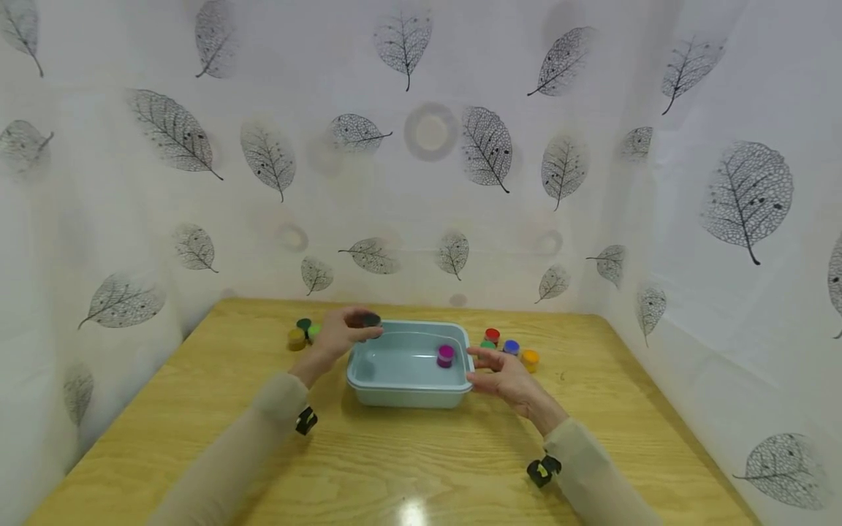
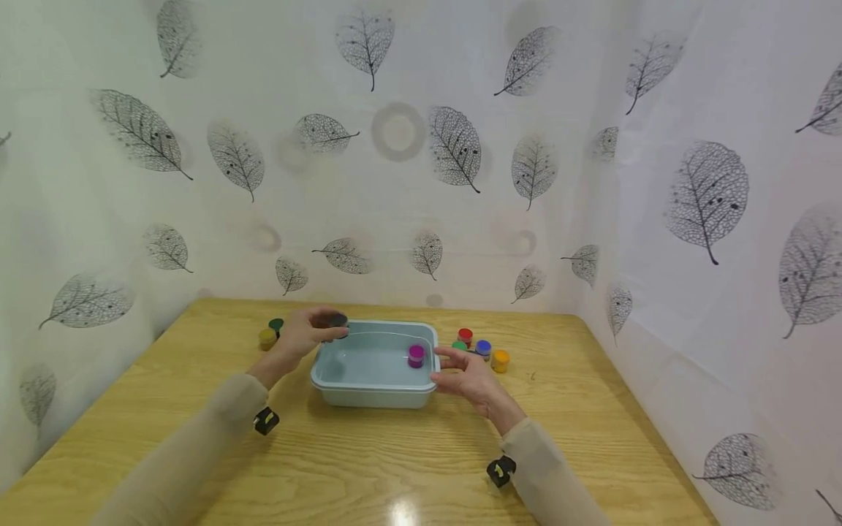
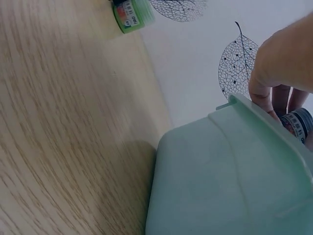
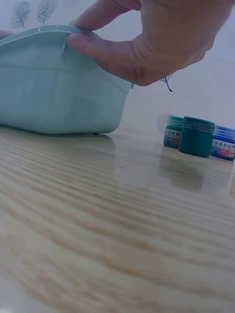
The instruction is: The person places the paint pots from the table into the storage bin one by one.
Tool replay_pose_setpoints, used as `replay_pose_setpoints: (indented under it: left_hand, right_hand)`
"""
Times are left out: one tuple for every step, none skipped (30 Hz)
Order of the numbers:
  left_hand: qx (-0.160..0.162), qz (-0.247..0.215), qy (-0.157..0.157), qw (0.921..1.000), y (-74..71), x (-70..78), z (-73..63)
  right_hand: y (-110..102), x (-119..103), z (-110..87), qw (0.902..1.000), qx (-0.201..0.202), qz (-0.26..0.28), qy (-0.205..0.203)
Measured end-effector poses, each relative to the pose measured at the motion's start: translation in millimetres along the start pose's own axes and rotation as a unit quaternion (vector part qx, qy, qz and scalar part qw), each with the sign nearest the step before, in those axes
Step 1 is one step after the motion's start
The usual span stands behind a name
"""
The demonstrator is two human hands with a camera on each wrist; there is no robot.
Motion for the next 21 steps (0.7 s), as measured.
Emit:
replay_pose_setpoints:
  left_hand:
    - [-0.003,0.009,0.003,0.9999,1.8,0.9,-0.1]
    - [-0.005,0.015,0.002,0.9999,3.3,1.0,-0.2]
    - [-0.009,0.019,0.002,0.9998,5.2,1.2,-0.2]
    - [-0.014,0.024,0.004,0.9996,7.0,1.8,-0.5]
    - [-0.018,0.028,0.005,0.9995,8.6,1.8,-0.6]
    - [-0.023,0.028,0.005,0.9993,11.0,2.1,-0.8]
    - [-0.028,0.026,0.002,0.9993,13.3,1.7,-0.5]
    - [-0.033,0.022,0.001,0.9992,15.7,1.9,-1.0]
    - [-0.038,0.015,-0.002,0.9992,18.1,1.3,-1.7]
    - [-0.041,0.012,-0.005,0.9991,20.4,1.0,-2.6]
    - [-0.045,0.007,-0.009,0.9989,23.0,0.3,-3.0]
    - [-0.052,0.004,-0.011,0.9986,26.3,0.4,-3.7]
    - [-0.057,-0.001,-0.016,0.9982,29.1,-0.2,-4.0]
    - [-0.063,-0.004,-0.019,0.9978,32.1,-0.4,-4.2]
    - [-0.068,-0.006,-0.021,0.9975,34.9,-0.3,-4.3]
    - [-0.072,-0.006,-0.021,0.9972,37.8,0.4,-4.2]
    - [-0.077,-0.009,-0.021,0.9968,40.8,1.0,-4.1]
    - [-0.081,-0.009,-0.021,0.9965,43.4,1.8,-4.1]
    - [-0.084,-0.011,-0.023,0.9961,46.0,2.1,-4.1]
    - [-0.087,-0.011,-0.022,0.9959,48.4,3.1,-4.4]
    - [-0.092,-0.013,-0.023,0.9954,51.2,3.6,-4.6]
  right_hand:
    - [-0.1,0.3,0.0,1.0,0.0,0.0,0.0]
    - [-0.3,0.5,0.0,1.0,0.0,0.0,0.0]
    - [-0.3,0.7,0.0,1.0,0.0,0.0,0.0]
    - [-0.3,0.6,-0.1,1.0,0.0,0.0,0.0]
    - [-0.4,0.8,-0.1,1.0,0.0,0.0,0.0]
    - [-0.6,0.9,-0.2,1.0,0.001,0.001,-0.001]
    - [-1.0,0.8,-0.3,1.0,0.002,0.001,-0.001]
    - [-0.9,0.8,-0.5,1.0,0.002,0.001,-0.001]
    - [-0.3,0.9,-0.6,1.0,0.0,0.001,-0.001]
    - [0.2,0.9,-0.7,1.0,-0.001,0.001,-0.001]
    - [0.4,0.8,-0.8,1.0,-0.002,0.0,-0.003]
    - [0.6,0.7,-0.8,1.0,-0.002,-0.001,-0.004]
    - [0.7,0.6,-0.9,1.0,-0.003,-0.001,-0.005]
    - [0.8,0.6,-0.9,1.0,-0.004,-0.002,-0.005]
    - [0.6,0.5,-0.9,1.0,-0.003,-0.003,-0.007]
    - [0.2,0.3,-0.9,1.0,-0.002,-0.002,-0.007]
    - [-0.1,0.2,-0.9,1.0,-0.002,-0.002,-0.007]
    - [-0.2,0.3,-0.8,1.0,-0.003,-0.001,-0.006]
    - [-0.2,0.3,-0.8,1.0,-0.003,-0.001,-0.005]
    - [-0.3,0.1,-0.6,1.0,-0.003,-0.001,-0.004]
    - [-0.6,-0.4,-0.3,1.0,-0.004,0.0,-0.005]
Point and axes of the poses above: each hand's wrist, its own z-axis towards the middle knuckle, its own y-axis out of the palm, x = y × z, the point moved 10 cm from there along z, towards the middle knuckle, and after that the axes turned 12 degrees about -z, right-handed, at the moved point
